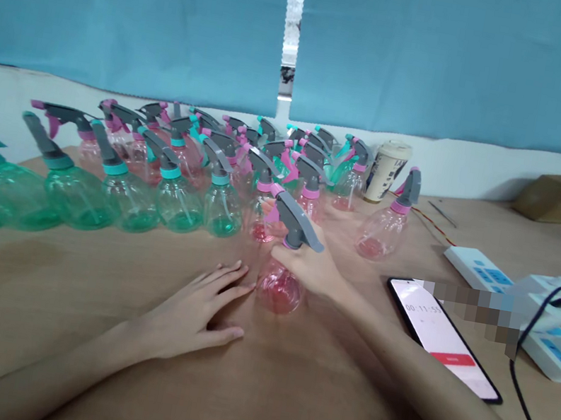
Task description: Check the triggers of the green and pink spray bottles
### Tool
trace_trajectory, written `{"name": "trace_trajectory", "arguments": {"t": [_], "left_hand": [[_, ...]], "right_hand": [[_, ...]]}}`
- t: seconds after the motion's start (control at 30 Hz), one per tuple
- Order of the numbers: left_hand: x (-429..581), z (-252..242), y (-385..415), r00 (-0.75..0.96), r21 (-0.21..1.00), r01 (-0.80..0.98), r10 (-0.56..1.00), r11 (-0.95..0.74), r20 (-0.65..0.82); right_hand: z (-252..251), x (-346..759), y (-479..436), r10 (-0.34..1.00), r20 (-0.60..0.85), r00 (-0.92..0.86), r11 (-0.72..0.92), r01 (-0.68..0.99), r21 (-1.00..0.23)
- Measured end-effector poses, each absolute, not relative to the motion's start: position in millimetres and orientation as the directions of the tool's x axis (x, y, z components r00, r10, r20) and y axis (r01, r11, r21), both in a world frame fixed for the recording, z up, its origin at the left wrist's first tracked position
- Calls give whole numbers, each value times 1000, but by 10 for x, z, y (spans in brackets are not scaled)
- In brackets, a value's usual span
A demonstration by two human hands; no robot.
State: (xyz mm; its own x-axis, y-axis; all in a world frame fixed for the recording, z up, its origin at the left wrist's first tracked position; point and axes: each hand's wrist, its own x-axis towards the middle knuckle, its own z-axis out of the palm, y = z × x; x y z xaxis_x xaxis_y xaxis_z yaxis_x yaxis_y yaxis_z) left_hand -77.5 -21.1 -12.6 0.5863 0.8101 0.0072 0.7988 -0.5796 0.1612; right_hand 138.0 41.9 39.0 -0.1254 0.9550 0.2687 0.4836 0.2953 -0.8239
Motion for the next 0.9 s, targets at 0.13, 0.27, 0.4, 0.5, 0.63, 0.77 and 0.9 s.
{"name": "trace_trajectory", "arguments": {"t": [0.13, 0.27, 0.4, 0.5, 0.63, 0.77, 0.9], "left_hand": [[-772, -120, -219, 589, 166, 797, 808, -581, -2], [-773, -133, -214, 590, 163, 796, 808, -583, 5], [-777, -133, -209, 590, 162, 796, 808, -583, 9], [-775, -121, -214, 590, 162, 796, 808, -583, 9], [-762, -113, -219, 589, 160, 797, 808, -583, 12], [-760, -117, -213, 588, 152, 799, 809, -582, 6], [-769, -117, -212, 589, 154, 798, 808, -583, 7]], "right_hand": [[393, 1372, 408, 971, 224, -85, 236, 499, -834], [398, 1363, 408, 970, 222, -101, 243, 480, -843], [403, 1365, 417, 966, 228, -124, 260, 474, -841], [403, 1369, 414, 970, 219, -108, 243, 514, -823], [410, 1365, 401, 976, 199, -89, 214, 555, -804], [426, 1352, 389, 977, 196, -89, 211, 561, -801], [448, 1350, 382, 971, 215, -104, 235, 559, -795]]}}
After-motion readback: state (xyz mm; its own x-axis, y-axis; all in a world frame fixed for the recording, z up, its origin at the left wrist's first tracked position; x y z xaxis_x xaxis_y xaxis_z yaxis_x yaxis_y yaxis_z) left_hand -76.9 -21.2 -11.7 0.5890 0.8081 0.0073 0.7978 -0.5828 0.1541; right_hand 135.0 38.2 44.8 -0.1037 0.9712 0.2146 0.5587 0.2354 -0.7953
